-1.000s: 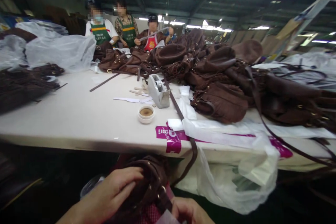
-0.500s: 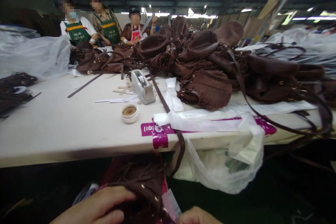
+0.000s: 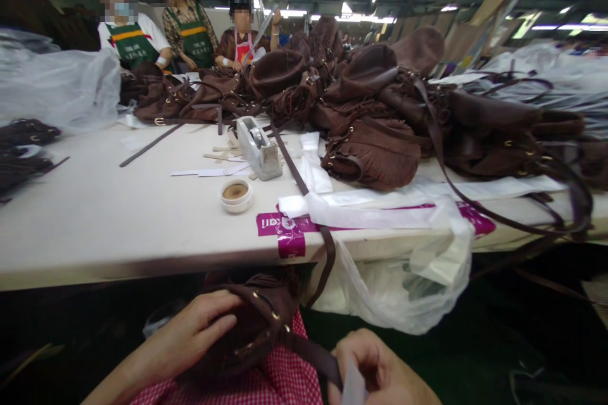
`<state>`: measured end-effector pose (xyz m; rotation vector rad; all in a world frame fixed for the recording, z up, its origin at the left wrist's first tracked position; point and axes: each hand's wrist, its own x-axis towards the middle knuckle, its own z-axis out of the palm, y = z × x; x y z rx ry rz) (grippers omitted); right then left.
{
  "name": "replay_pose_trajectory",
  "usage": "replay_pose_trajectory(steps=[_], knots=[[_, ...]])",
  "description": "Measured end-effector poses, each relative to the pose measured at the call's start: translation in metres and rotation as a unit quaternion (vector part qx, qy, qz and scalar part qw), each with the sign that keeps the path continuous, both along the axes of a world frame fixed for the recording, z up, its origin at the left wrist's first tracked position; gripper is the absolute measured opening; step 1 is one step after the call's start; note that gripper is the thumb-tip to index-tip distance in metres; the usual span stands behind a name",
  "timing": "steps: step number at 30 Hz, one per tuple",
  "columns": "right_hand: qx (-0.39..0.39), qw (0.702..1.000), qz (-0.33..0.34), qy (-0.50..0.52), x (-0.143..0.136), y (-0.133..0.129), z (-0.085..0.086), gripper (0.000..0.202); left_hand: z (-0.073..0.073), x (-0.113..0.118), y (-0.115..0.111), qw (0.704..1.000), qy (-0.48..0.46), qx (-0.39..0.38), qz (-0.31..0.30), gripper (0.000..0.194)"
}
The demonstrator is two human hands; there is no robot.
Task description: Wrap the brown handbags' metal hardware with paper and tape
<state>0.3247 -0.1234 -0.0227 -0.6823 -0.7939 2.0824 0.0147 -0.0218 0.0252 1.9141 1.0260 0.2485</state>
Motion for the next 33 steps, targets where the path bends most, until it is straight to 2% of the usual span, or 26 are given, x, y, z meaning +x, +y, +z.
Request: replay_pose_trajectory(steps=[2,4,6,8,10,12,15,16,18,21,23,28,30,33], knots=[[0.009,0.998,-0.045,0.031,0.001,0.006,0.001,0.057,-0.002,0.005,-0.001,1.000,-0.003,0.009,-0.005,0.037],[0.007,0.996,-0.077,0.043,0.004,0.013,0.004,0.057,-0.006,0.006,0.003,0.999,0.004,0.025,0.021,0.037],[0.010,0.994,-0.094,0.050,0.007,0.020,0.011,0.054,-0.008,0.004,0.008,0.998,0.014,0.039,0.056,0.037],[0.028,0.993,-0.095,0.061,0.008,0.027,0.020,0.048,-0.003,0.002,0.011,0.997,0.005,0.038,0.069,0.036],[0.041,0.994,-0.074,0.076,0.003,0.033,0.029,0.043,0.010,0.006,0.010,0.997,-0.030,0.022,0.060,0.030],[0.040,0.996,-0.027,0.074,-0.004,0.041,0.039,0.039,0.029,0.017,0.006,0.995,-0.082,0.029,0.047,0.028],[0.042,0.998,0.043,0.012,-0.015,0.054,0.060,0.037,0.056,0.041,0.004,0.990,-0.131,0.054,-0.001,0.038],[0.046,0.997,0.059,-0.015,-0.017,0.059,0.068,0.037,0.062,0.049,0.006,0.990,-0.135,0.032,-0.033,0.042],[0.048,0.991,0.099,-0.075,-0.015,0.068,0.084,0.040,0.069,0.061,0.015,0.981,-0.131,-0.083,-0.118,0.037],[0.027,0.969,0.176,-0.173,-0.001,0.078,0.103,0.048,0.072,0.066,0.036,0.924,-0.135,-0.287,-0.214,0.021],[0.018,0.954,0.197,-0.223,0.012,0.083,0.112,0.049,0.072,0.063,0.050,0.897,-0.150,-0.348,-0.226,0.030],[0.071,0.933,0.157,-0.316,0.028,0.098,0.145,0.047,0.073,0.065,0.066,0.879,-0.190,-0.367,-0.238,0.044],[0.110,0.911,0.155,-0.367,0.024,0.108,0.166,0.047,0.076,0.079,0.066,0.882,-0.190,-0.364,-0.231,0.044],[0.177,0.863,0.170,-0.442,0.016,0.125,0.198,0.046,0.087,0.109,0.064,0.900,-0.226,-0.327,-0.178,0.029]])
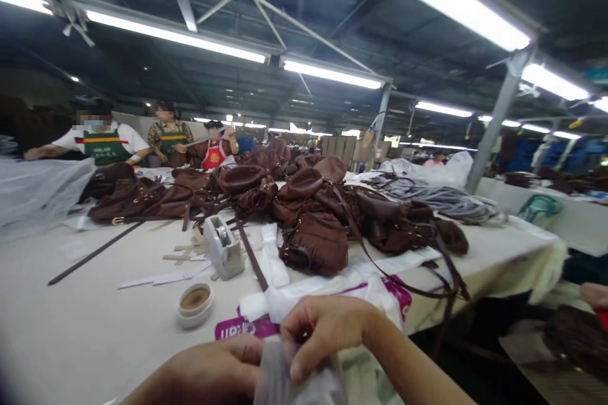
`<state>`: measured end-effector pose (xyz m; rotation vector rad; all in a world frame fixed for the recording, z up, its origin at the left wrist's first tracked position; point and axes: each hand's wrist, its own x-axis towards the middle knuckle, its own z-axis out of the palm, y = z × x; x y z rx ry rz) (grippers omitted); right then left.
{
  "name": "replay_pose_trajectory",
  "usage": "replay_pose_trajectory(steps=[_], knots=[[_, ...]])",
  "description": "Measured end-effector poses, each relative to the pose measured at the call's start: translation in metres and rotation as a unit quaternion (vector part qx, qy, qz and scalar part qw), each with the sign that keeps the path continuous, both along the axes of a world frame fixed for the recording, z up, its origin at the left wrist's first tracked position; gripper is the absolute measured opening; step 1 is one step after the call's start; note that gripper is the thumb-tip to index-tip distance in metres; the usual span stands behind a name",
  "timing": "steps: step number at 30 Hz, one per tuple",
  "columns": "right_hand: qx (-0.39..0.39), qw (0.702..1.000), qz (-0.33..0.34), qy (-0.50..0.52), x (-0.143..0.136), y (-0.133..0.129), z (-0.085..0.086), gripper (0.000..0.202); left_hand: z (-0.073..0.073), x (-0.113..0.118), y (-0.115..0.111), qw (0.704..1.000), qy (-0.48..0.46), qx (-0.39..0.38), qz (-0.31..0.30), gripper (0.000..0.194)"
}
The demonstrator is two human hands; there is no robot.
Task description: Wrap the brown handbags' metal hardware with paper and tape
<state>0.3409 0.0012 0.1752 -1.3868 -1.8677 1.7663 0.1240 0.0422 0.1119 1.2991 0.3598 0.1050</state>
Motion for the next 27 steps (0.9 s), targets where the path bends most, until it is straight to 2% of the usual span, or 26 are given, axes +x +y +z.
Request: replay_pose_trajectory(steps=[2,5,9,12,16,18,22,25,27], knots=[[0.038,0.999,-0.003,-0.019,0.001,0.008,0.018,0.045,0.009,0.018,0.000,0.998,-0.022,0.009,0.051,0.023],[0.085,0.993,-0.080,0.036,0.015,0.009,0.035,0.041,0.016,0.029,0.008,0.994,-0.054,-0.037,0.085,0.035],[0.158,0.964,-0.180,0.116,0.035,0.001,0.038,0.036,0.009,0.029,0.027,0.984,-0.087,-0.084,0.133,0.044],[0.219,0.940,-0.240,0.102,0.032,-0.005,0.028,0.028,0.006,0.032,0.037,0.979,-0.091,-0.052,0.172,0.064],[0.364,0.880,-0.304,0.017,0.012,-0.006,0.003,0.025,0.010,0.034,0.035,0.956,-0.097,0.093,0.260,0.083],[0.399,0.857,-0.326,0.005,0.003,-0.006,-0.012,0.031,0.013,0.036,0.030,0.947,-0.086,0.135,0.278,0.083],[0.318,0.884,-0.323,0.117,-0.010,-0.003,-0.031,0.038,0.014,0.046,0.024,0.933,-0.121,0.148,0.304,0.060],[0.271,0.891,-0.265,0.251,-0.017,0.002,-0.039,0.034,0.015,0.053,0.022,0.922,-0.137,0.154,0.328,0.044],[0.247,0.889,-0.236,0.304,-0.020,0.008,-0.047,0.035,0.016,0.056,0.022,0.915,-0.153,0.152,0.340,0.040]])
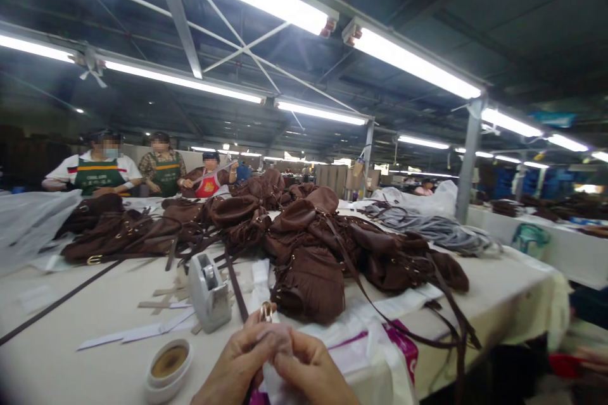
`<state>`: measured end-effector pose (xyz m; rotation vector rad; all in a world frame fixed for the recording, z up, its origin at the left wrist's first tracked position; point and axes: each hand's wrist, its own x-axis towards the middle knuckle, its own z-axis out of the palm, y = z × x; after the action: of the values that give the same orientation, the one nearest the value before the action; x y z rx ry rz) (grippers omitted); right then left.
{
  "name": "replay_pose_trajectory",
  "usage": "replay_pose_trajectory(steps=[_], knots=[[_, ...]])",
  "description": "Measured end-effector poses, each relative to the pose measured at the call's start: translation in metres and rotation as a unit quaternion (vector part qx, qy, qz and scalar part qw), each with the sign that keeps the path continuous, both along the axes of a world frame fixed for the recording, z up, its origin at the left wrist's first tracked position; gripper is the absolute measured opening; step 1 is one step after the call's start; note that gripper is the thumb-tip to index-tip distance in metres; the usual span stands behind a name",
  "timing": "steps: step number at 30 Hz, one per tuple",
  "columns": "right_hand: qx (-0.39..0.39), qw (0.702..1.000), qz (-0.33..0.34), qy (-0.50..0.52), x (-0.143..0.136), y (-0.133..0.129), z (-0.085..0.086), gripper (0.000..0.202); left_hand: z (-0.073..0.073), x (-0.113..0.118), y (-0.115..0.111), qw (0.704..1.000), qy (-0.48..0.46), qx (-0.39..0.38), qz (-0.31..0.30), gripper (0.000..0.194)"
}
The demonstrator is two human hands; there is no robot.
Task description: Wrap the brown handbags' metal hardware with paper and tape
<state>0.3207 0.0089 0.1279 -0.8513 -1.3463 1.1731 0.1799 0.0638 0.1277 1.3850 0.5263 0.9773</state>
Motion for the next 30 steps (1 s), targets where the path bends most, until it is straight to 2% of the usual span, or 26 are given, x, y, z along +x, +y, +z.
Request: replay_pose_trajectory(steps=[2,6,10,12,14,16,18,20,23,27,30], knots=[[-0.020,1.000,0.007,0.012,-0.002,0.008,-0.012,0.042,-0.001,0.001,0.001,0.999,-0.028,-0.020,0.008,0.040],[-0.045,0.998,-0.035,-0.016,-0.005,0.017,-0.032,0.056,-0.007,0.003,0.001,0.991,-0.069,-0.114,-0.002,0.035],[-0.038,0.998,-0.038,-0.039,-0.003,0.010,-0.035,0.051,-0.012,0.002,0.001,0.981,-0.096,-0.168,-0.001,0.039],[-0.033,0.999,-0.024,-0.017,0.000,0.006,-0.035,0.051,-0.009,-0.001,-0.001,0.976,-0.101,-0.194,-0.018,0.045],[-0.040,0.998,-0.039,0.037,0.005,0.007,-0.038,0.046,-0.004,-0.006,-0.005,0.969,-0.111,-0.213,-0.051,0.046],[-0.060,0.992,-0.076,0.077,0.009,0.011,-0.041,0.048,0.001,-0.012,-0.008,0.967,-0.113,-0.214,-0.082,0.038],[-0.067,0.991,-0.081,0.083,0.008,0.018,-0.043,0.058,0.004,-0.016,-0.010,0.970,-0.107,-0.196,-0.098,0.033],[-0.057,0.994,-0.048,0.079,0.000,0.022,-0.041,0.058,0.005,-0.020,-0.010,0.973,-0.103,-0.176,-0.109,0.030],[-0.052,0.992,-0.006,0.112,-0.020,0.023,-0.032,0.044,0.002,-0.026,-0.005,0.974,-0.063,-0.177,-0.126,0.025],[-0.142,0.980,0.029,0.139,-0.044,0.027,-0.029,0.050,0.001,-0.037,0.000,0.984,-0.012,-0.152,-0.095,0.017],[-0.140,0.982,0.013,0.126,-0.054,0.035,-0.031,0.049,0.004,-0.045,0.000,0.990,0.002,-0.118,-0.075,0.013]])
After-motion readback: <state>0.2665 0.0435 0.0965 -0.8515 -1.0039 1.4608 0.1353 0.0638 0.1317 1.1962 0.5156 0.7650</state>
